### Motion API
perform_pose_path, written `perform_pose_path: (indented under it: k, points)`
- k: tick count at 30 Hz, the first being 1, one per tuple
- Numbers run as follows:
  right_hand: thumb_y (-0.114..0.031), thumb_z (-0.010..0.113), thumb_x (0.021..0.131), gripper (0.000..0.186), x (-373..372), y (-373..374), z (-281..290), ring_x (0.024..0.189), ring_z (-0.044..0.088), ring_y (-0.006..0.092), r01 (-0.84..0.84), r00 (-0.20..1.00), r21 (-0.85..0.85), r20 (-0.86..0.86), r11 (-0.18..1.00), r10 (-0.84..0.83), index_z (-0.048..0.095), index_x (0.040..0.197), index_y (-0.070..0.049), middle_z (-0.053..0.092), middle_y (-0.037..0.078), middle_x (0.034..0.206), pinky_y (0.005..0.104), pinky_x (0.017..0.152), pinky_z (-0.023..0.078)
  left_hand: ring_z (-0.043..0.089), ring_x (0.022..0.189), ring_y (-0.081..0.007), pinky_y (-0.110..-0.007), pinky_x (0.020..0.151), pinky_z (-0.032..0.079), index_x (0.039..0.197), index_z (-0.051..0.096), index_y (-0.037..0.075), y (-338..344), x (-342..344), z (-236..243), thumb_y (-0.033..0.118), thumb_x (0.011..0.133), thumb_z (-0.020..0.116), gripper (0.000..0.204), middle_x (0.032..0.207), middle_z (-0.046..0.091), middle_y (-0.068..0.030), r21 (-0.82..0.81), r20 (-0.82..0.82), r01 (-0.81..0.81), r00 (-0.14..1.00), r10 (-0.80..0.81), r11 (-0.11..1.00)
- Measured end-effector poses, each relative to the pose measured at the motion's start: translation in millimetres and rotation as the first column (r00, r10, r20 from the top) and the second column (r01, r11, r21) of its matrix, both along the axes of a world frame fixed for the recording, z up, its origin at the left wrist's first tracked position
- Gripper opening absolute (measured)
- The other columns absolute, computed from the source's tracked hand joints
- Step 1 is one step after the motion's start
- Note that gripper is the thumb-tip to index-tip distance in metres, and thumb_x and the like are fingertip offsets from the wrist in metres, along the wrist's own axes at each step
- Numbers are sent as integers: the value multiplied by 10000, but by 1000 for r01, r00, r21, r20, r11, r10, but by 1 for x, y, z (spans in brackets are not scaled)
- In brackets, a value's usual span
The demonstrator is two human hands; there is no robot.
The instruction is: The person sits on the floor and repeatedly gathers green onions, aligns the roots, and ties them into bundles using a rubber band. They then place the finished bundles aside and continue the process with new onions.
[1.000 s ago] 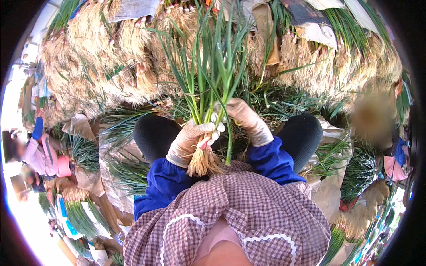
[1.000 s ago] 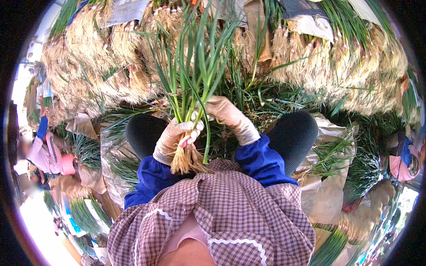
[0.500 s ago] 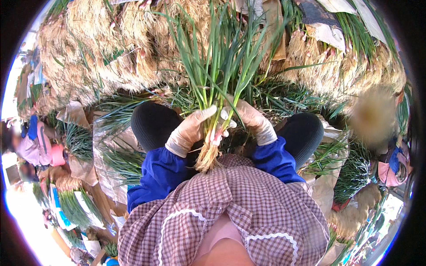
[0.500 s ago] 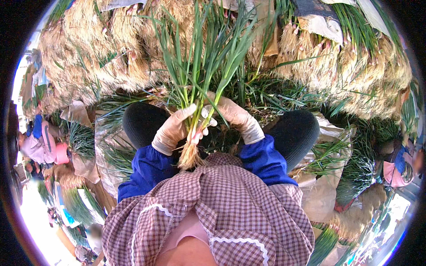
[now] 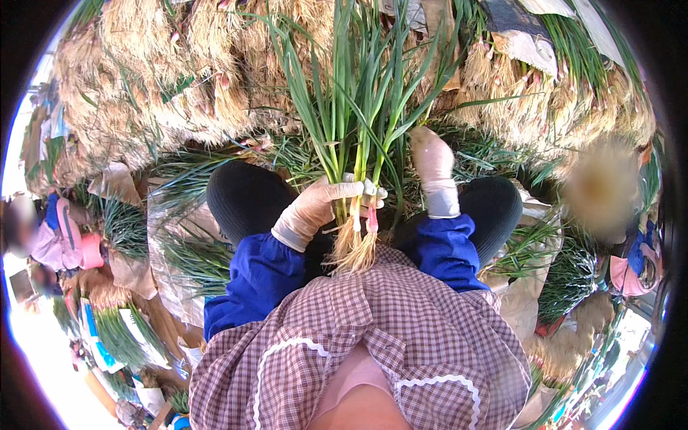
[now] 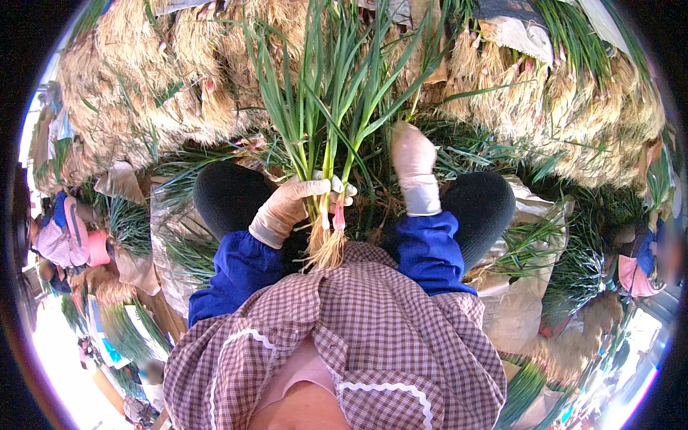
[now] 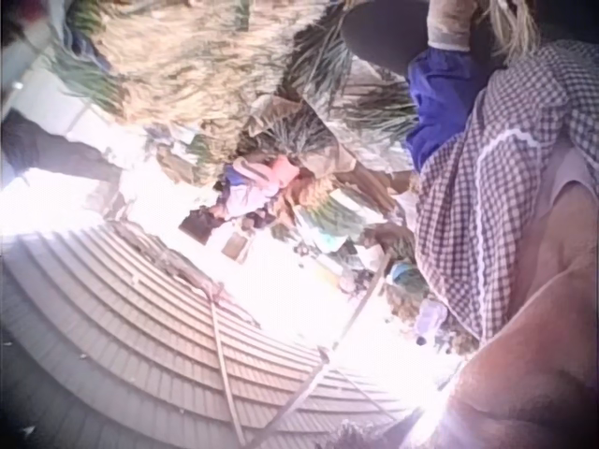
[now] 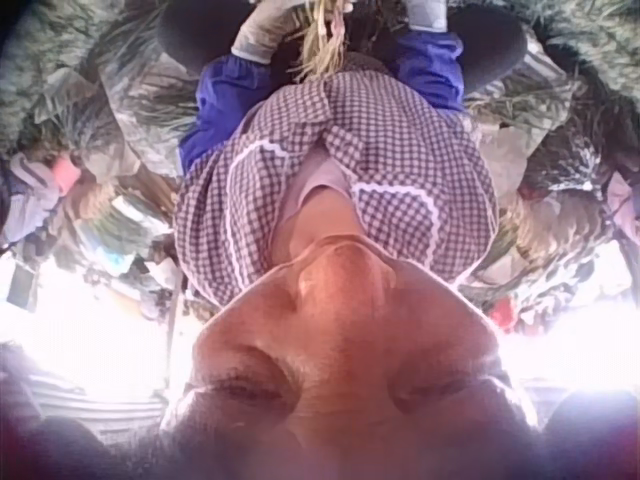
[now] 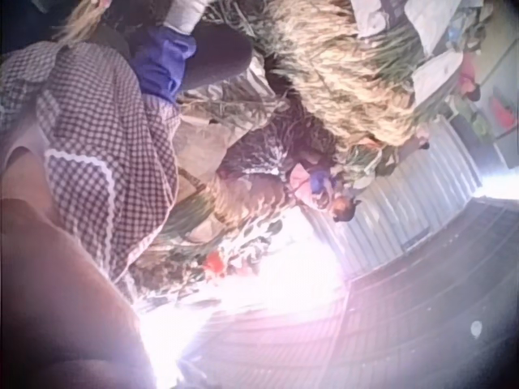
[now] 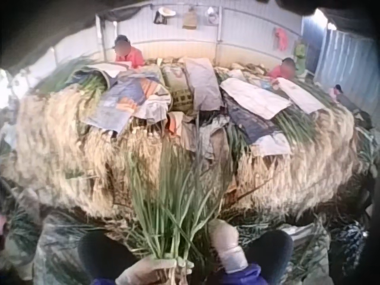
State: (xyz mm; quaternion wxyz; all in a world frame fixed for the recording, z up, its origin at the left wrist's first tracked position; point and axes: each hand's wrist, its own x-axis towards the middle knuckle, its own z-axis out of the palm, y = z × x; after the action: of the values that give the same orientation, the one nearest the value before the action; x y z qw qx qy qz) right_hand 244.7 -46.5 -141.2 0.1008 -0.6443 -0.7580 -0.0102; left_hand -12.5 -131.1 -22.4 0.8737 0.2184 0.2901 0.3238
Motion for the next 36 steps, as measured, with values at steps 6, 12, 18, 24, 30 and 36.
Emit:
perform_pose_path:
  k: [6, 12, 18, 24, 30, 36]
  points:
    - [-424, 670, 857, 380, -37, -44, 160, 723, 656, 330, -67, 714, -279, -684, 958, -149, 645, 957, -58, 655, 156, 804, 393, 629, 515, 690, 748, -216, -311, 705, 564, 1012, 681, -43, 5, 2, 1, 163, 847, 696, 265, 912, 704, -147, 72, -301, 83, 952, -58, 994]
    - [-305, 681, 891, 269, -52, -43, 147, 529, 517, 123, -211, 317, -449, -872, 868, -373, 632, 828, -48, 559, 22, 632, 259, 488, 432, 675, 704, -229, -323, 622, 545, 1057, 633, -19, -3, 0, -19, 223, 951, 590, 268, 880, 695, -137, 85, -255, -79, 962, 98, 993]
    - [-208, 691, 890, 228, -39, -47, 164, 627, 559, 59, -196, 257, -425, -892, 884, -372, 669, 1014, -17, 631, 17, 820, 193, 551, 454, 668, 857, -231, -329, 687, 556, 1106, 623, -15, -4, 2, -17, 249, 990, 520, 306, 957, 677, -132, -54, -72, -131, 989, 127, 990]
    - [-291, 679, 889, 501, -91, -18, 92, 798, 678, 223, -199, 618, 43, -769, 979, 160, 565, 1242, 45, 681, 190, 1044, 284, 725, 552, 578, 519, -133, -219, 493, 457, 1032, 629, -26, -11, 10, -5, 262, 978, 550, 303, 701, 641, -80, 144, -272, -84, 955, 121, 986]
    - [-241, 625, 909, 539, -80, -19, 135, 602, 592, 106, -315, 282, -314, -932, 896, -228, 463, 1387, -52, 675, 80, 866, 231, 539, 499, 542, 466, -101, -205, 442, 409, 923, 651, -1, -14, -5, 11, 216, 929, 621, 219, 634, 608, -44, 184, -462, 32, 885, 58, 982]
    - [-207, 568, 921, 184, -67, -17, 177, 602, 566, 122, -351, 405, -379, -886, 856, -226, 665, 890, -54, 578, 25, 664, 276, 541, 437, 520, 487, -70, -226, 444, 400, 859, 649, 48, -30, -16, 47, 176, 844, 690, 135, 615, 572, 22, 265, -656, 66, 744, 130, 962]
